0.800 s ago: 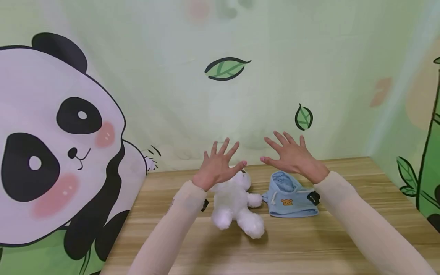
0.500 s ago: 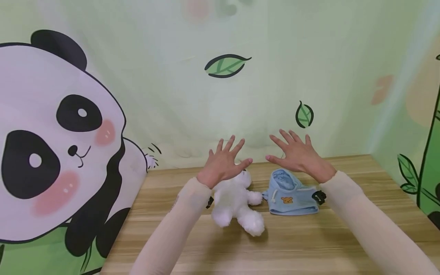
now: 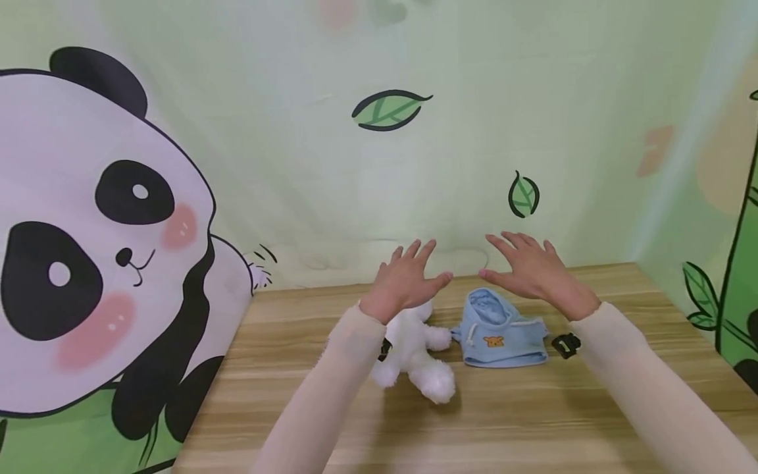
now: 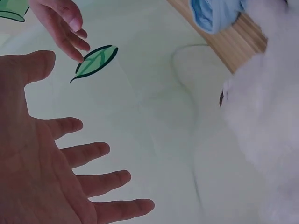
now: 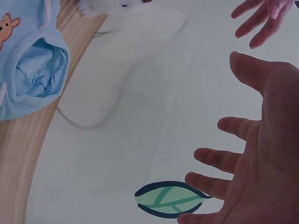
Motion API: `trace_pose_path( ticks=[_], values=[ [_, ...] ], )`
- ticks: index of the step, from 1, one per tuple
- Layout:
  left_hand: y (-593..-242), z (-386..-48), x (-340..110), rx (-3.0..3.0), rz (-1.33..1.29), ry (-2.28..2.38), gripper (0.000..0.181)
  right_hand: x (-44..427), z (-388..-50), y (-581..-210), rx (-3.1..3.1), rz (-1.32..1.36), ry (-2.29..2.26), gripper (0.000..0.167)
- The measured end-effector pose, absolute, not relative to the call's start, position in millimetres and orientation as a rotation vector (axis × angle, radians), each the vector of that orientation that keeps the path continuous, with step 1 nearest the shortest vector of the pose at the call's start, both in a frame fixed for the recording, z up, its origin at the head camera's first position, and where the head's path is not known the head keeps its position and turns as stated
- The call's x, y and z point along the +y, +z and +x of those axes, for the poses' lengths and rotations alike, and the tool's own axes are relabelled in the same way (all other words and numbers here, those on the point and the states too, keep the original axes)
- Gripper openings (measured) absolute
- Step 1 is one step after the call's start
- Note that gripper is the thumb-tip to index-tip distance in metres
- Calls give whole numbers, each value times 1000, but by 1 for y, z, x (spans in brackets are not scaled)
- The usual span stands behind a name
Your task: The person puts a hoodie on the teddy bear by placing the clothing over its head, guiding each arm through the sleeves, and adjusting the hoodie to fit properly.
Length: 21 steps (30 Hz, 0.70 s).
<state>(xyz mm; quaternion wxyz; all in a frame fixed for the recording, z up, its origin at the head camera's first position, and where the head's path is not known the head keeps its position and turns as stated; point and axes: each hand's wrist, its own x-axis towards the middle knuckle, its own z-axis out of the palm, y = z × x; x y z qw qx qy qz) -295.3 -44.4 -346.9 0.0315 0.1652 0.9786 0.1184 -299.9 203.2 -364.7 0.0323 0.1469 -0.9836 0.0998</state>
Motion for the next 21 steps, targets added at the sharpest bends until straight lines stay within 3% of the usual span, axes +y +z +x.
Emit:
trace_pose_path(
  ticks=[21],
  values=[
    [-388, -297, 12, 2882, 411, 850, 68, 226, -304, -396, -3072, 431, 488, 75]
  ],
)
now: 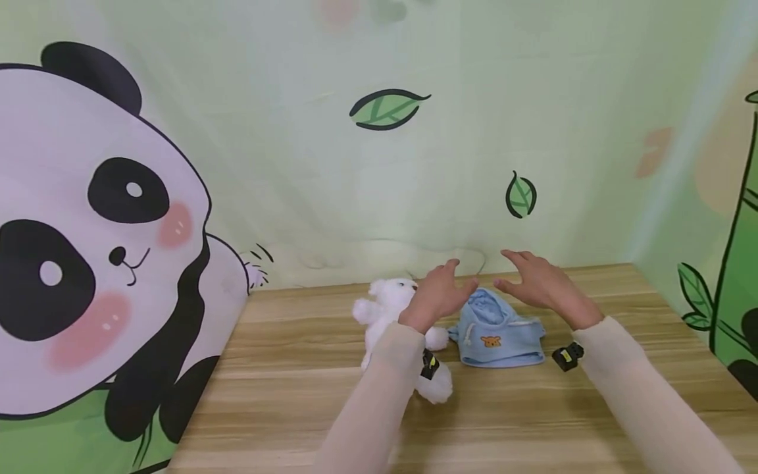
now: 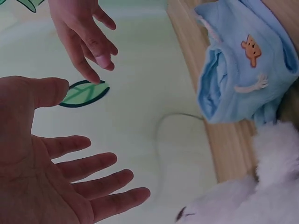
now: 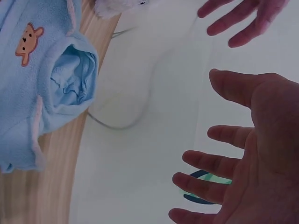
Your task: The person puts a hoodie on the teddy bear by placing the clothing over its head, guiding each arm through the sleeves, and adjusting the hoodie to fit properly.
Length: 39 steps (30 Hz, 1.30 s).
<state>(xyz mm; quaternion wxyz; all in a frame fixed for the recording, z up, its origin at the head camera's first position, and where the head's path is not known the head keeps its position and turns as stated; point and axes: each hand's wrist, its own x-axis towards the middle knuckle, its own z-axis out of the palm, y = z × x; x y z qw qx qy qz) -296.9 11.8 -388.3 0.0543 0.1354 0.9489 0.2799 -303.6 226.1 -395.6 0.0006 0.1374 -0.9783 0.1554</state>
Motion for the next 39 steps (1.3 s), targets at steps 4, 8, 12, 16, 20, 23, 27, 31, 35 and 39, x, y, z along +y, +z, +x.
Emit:
trace_pose_path(
  ticks=[4, 8, 12, 16, 20, 23, 27, 31, 35, 39],
  values=[
    [-400, -303, 14, 2870, 369, 894, 65, 228, -306, -402, -3088, 424, 550, 73],
    [-410, -308, 18, 2854, 338, 923, 62, 232, -308, -412, -3092, 417, 576, 71],
    [-423, -313, 21, 2841, 309, 933, 59, 235, -311, -424, -3108, 405, 631, 68],
    [-436, -317, 22, 2838, 290, 939, 56, 238, -313, -436, -3123, 383, 680, 66],
    [-444, -320, 25, 2847, 276, 952, 54, 241, -314, -443, -3141, 378, 716, 65],
    [-446, -320, 28, 2850, 242, 961, 51, 242, -315, -448, -3176, 374, 742, 66],
    [-453, -322, 34, 2845, 203, 931, 46, 243, -317, -456, -3216, 345, 775, 66],
    [-466, -326, 42, 2890, 197, 804, 36, 245, -319, -467, -3226, 309, 838, 63],
    [-475, -326, 46, 2931, 195, 689, 23, 248, -321, -477, -3251, 256, 868, 62],
    [-480, -322, 46, 2937, 186, 649, 17, 247, -320, -483, -3266, 231, 881, 61]
  ],
)
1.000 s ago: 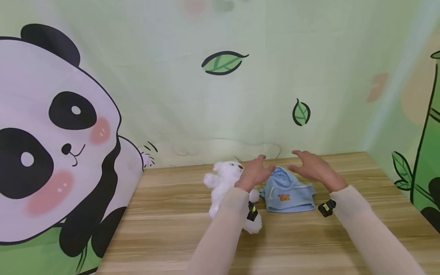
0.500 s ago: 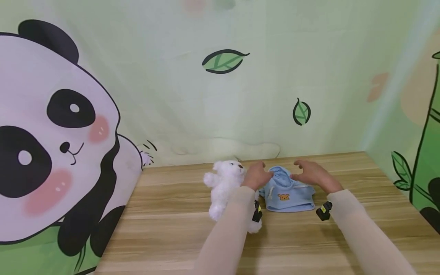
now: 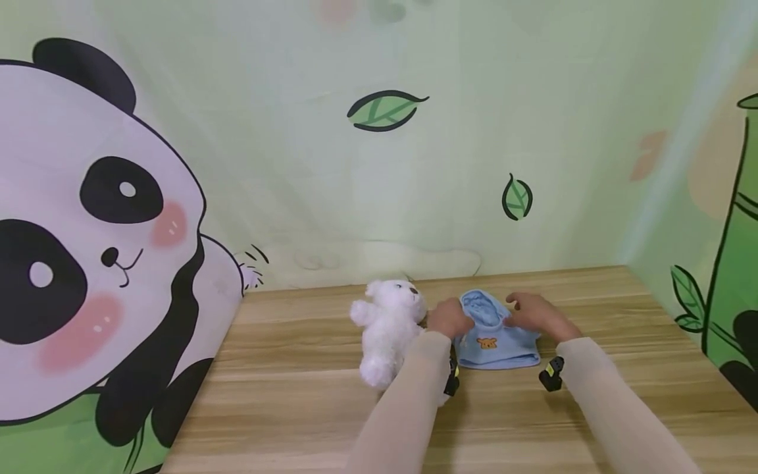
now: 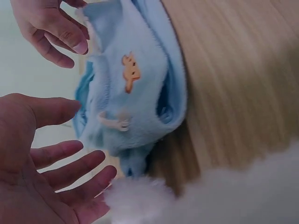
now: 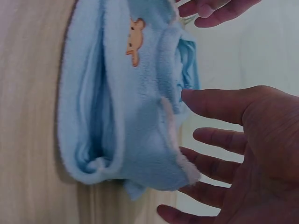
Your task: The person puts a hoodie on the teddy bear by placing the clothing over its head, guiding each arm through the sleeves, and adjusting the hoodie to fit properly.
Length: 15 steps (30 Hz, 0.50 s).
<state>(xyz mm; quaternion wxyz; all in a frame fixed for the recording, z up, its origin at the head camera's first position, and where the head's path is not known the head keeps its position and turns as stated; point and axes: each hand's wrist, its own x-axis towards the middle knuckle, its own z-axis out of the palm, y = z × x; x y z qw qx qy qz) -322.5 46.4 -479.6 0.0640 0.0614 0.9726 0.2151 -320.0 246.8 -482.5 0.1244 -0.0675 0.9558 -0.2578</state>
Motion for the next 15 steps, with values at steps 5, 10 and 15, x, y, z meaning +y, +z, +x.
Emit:
trace_pose_path(
  ticks=[5, 10, 15],
  values=[
    [-483, -318, 45, 2920, 174, 656, 15, 246, -317, -486, 2788, -207, -756, 56],
    [-488, -317, 45, 2936, 208, 623, 20, 245, -317, -491, 2788, -199, -763, 48],
    [-496, -318, 48, 2978, 238, 605, 18, 245, -320, -499, 2814, -202, -769, 43]
  ],
)
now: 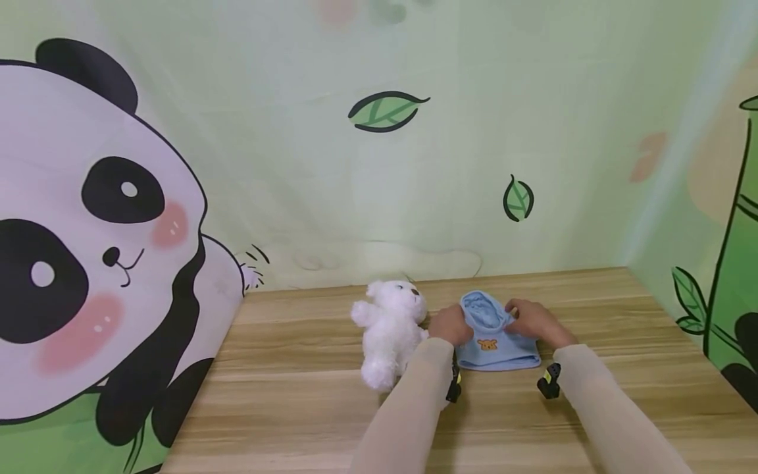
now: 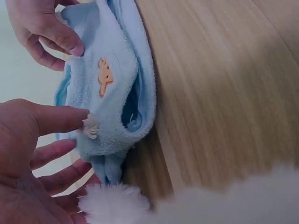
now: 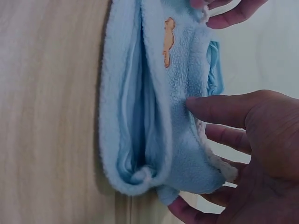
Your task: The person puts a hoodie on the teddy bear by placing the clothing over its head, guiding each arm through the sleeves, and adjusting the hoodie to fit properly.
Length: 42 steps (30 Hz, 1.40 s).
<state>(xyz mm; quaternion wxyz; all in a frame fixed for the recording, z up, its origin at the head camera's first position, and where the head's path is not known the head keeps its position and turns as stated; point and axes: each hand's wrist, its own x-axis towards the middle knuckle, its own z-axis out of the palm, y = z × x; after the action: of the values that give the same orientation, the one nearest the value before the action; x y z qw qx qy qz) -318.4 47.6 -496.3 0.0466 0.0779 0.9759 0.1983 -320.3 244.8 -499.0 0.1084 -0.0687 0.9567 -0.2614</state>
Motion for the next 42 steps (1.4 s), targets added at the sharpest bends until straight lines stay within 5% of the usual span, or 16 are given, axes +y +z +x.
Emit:
trace_pose_path(
  ticks=[23, 42],
  values=[
    [-499, -325, 48, 2953, 262, 713, 23, 248, -322, -495, 2912, -277, -774, 27],
    [-427, -310, 49, 3056, 350, 803, 19, 250, -314, -427, 3002, -312, -765, 31]
  ],
)
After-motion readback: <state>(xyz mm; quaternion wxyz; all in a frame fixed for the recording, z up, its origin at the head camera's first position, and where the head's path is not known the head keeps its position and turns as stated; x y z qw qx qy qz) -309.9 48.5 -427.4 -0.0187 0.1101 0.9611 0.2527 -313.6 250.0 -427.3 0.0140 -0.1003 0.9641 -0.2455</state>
